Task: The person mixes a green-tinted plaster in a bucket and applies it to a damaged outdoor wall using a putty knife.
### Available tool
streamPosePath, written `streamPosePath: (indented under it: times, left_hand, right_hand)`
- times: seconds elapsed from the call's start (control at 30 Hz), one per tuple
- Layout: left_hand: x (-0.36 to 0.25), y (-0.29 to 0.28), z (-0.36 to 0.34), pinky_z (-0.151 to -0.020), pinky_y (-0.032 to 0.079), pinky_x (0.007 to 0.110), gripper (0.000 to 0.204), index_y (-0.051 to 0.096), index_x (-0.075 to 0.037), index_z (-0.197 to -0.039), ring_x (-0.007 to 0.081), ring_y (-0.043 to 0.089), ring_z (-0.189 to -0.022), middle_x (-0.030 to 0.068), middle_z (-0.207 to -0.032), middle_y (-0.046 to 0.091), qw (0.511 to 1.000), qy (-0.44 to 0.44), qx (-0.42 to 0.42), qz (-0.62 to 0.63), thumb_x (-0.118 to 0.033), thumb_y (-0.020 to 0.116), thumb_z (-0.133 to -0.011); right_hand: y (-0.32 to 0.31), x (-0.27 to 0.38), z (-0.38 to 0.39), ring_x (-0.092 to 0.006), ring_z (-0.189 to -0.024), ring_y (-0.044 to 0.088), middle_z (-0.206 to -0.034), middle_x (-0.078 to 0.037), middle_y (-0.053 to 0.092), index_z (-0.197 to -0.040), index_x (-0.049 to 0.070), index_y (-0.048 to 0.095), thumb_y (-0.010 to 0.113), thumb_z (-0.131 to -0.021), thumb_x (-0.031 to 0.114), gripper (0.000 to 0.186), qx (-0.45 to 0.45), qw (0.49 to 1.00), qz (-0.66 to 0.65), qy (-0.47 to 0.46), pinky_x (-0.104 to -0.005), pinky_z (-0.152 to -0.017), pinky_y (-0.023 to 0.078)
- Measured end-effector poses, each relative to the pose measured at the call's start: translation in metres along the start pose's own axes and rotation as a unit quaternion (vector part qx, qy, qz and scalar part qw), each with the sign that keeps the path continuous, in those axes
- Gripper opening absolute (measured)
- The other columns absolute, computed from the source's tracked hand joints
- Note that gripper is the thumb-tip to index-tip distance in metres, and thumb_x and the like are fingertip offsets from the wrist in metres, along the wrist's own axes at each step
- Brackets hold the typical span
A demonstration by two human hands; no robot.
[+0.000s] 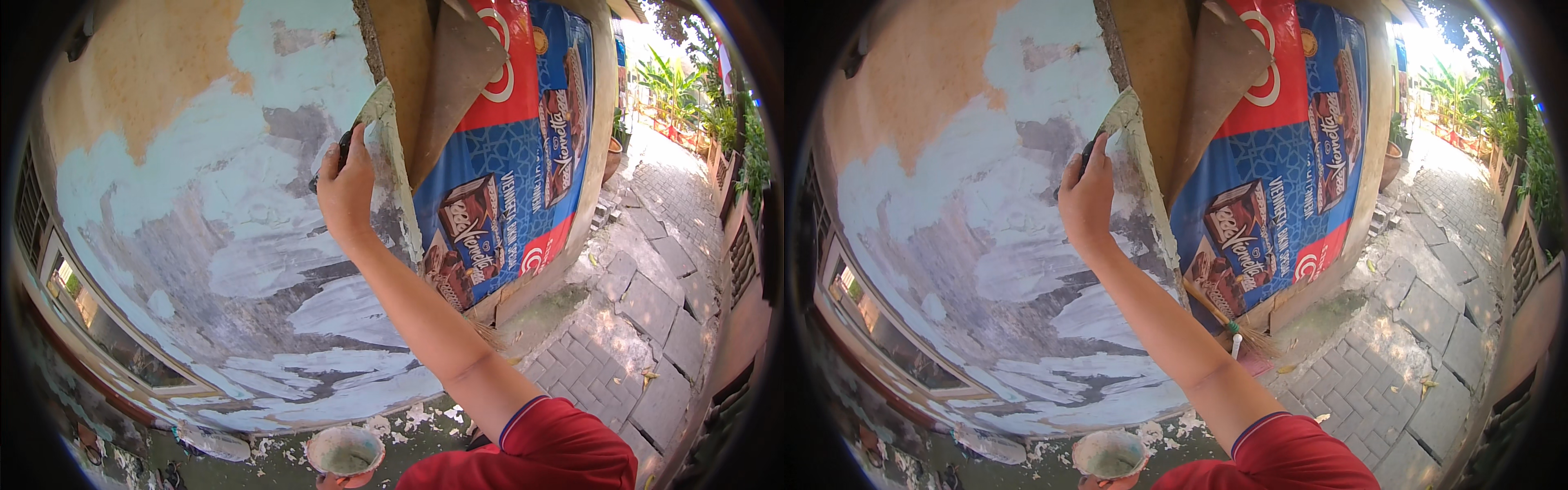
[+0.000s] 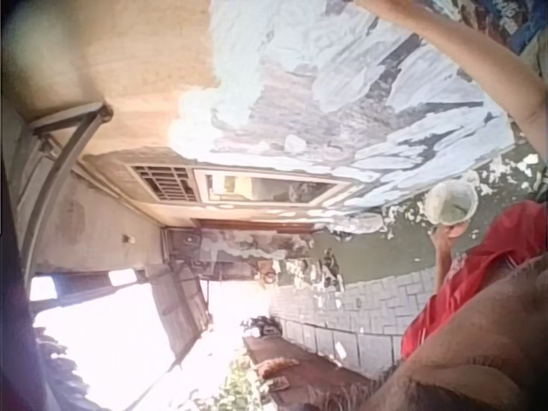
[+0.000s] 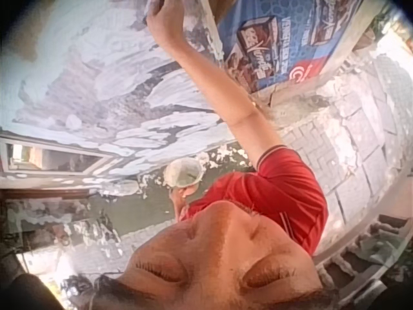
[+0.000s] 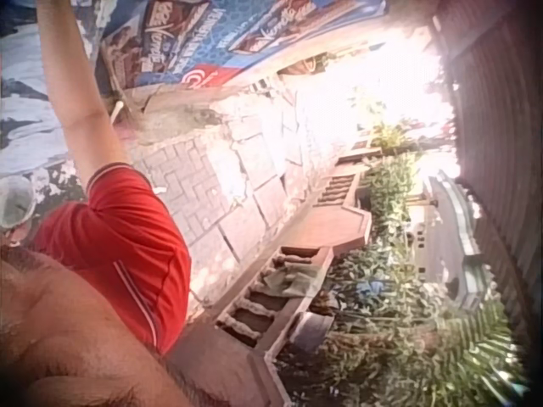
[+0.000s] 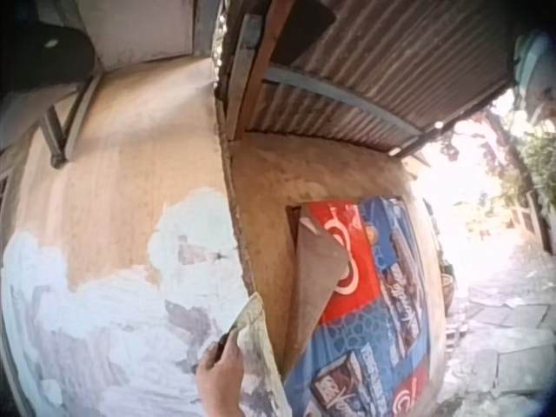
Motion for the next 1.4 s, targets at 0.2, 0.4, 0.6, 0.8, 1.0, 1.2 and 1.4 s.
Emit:
streamPosePath:
  times: [0.2,0.4,0.6,0.8,1.0,1.2,1.4]
  left_hand:
    - [0.003,0.005,0.0,-0.065,0.06,0.042,0.035,0.056,0.003,-0.114,0.0303,0.063,-0.089,0.0132,-0.101,0.062,1.0,-0.001,0.005,0.005,-0.011,0.062,-0.082]
    - [0.003,0.0,0.001,-0.065,0.061,0.043,0.034,0.056,0.003,-0.113,0.0305,0.063,-0.089,0.0134,-0.101,0.061,1.0,0.001,0.004,0.004,-0.01,0.061,-0.082]
    - [0.0,-0.028,0.002,-0.065,0.061,0.043,0.034,0.056,0.003,-0.113,0.0307,0.063,-0.089,0.0136,-0.101,0.061,1.0,0.014,-0.022,0.009,-0.01,0.061,-0.082]
    - [0.003,-0.044,0.006,-0.064,0.061,0.043,0.034,0.056,0.004,-0.112,0.0309,0.063,-0.089,0.0137,-0.101,0.061,0.999,0.021,-0.045,0.017,-0.01,0.06,-0.082]
    - [0.017,-0.014,0.01,-0.064,0.061,0.044,0.033,0.056,0.004,-0.112,0.031,0.063,-0.089,0.0139,-0.101,0.061,0.999,0.014,-0.041,0.019,-0.009,0.06,-0.082]
    - [0.019,0.005,0.017,-0.064,0.061,0.044,0.033,0.056,0.004,-0.112,0.0312,0.063,-0.089,0.014,-0.101,0.061,0.997,0.029,-0.062,0.024,-0.009,0.06,-0.082]
    - [0.023,0.017,0.026,-0.063,0.062,0.044,0.032,0.056,0.004,-0.111,0.0314,0.063,-0.089,0.0142,-0.101,0.061,0.995,0.043,-0.092,0.017,-0.008,0.059,-0.081]
  right_hand:
    - [-0.009,0.003,0.007,-0.0372,-0.095,0.061,-0.105,-0.029,0.061,-0.138,-0.014,0.039,0.052,-0.097,0.015,0.052,0.05,0.998,0.046,0.008,-0.0399,-0.083,0.049]
    - [-0.022,0.002,0.039,-0.0362,-0.095,0.063,-0.107,-0.028,0.062,-0.136,-0.013,0.043,0.054,-0.096,0.014,0.049,0.103,0.994,0.03,0.023,-0.0391,-0.083,0.05]
    - [-0.063,0.001,0.024,-0.037,-0.101,0.063,-0.114,-0.027,0.061,-0.136,-0.007,0.046,0.053,-0.097,0.015,0.046,0.029,0.994,0.058,-0.092,-0.0369,-0.085,0.05]
    - [-0.08,-0.032,-0.024,-0.0396,-0.093,0.063,-0.109,-0.02,0.061,-0.137,0.006,0.048,0.051,-0.094,0.015,0.044,0.118,0.965,0.189,-0.138,-0.0444,-0.078,0.052]
    - [-0.095,-0.057,-0.041,-0.039,-0.086,0.062,-0.104,-0.017,0.06,-0.137,0.011,0.051,0.052,-0.095,0.015,0.042,0.167,0.948,0.144,-0.231,-0.0447,-0.073,0.051]
    - [-0.096,-0.08,-0.036,-0.0345,-0.077,0.061,-0.094,-0.013,0.057,-0.138,0.012,0.05,0.054,-0.095,0.014,0.044,0.216,0.933,0.166,-0.236,-0.042,-0.065,0.051]
    - [-0.108,-0.1,-0.021,-0.0307,-0.069,0.059,-0.088,-0.012,0.054,-0.139,0.012,0.05,0.056,-0.094,0.014,0.046,0.248,0.924,0.172,-0.233,-0.0401,-0.056,0.05]
Point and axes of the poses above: each hand's wrist, its own z-axis away from the middle knuckle, its own y-axis out of the palm, x = y × z, the point moved 10 cm from there along -z, towards the middle knuckle
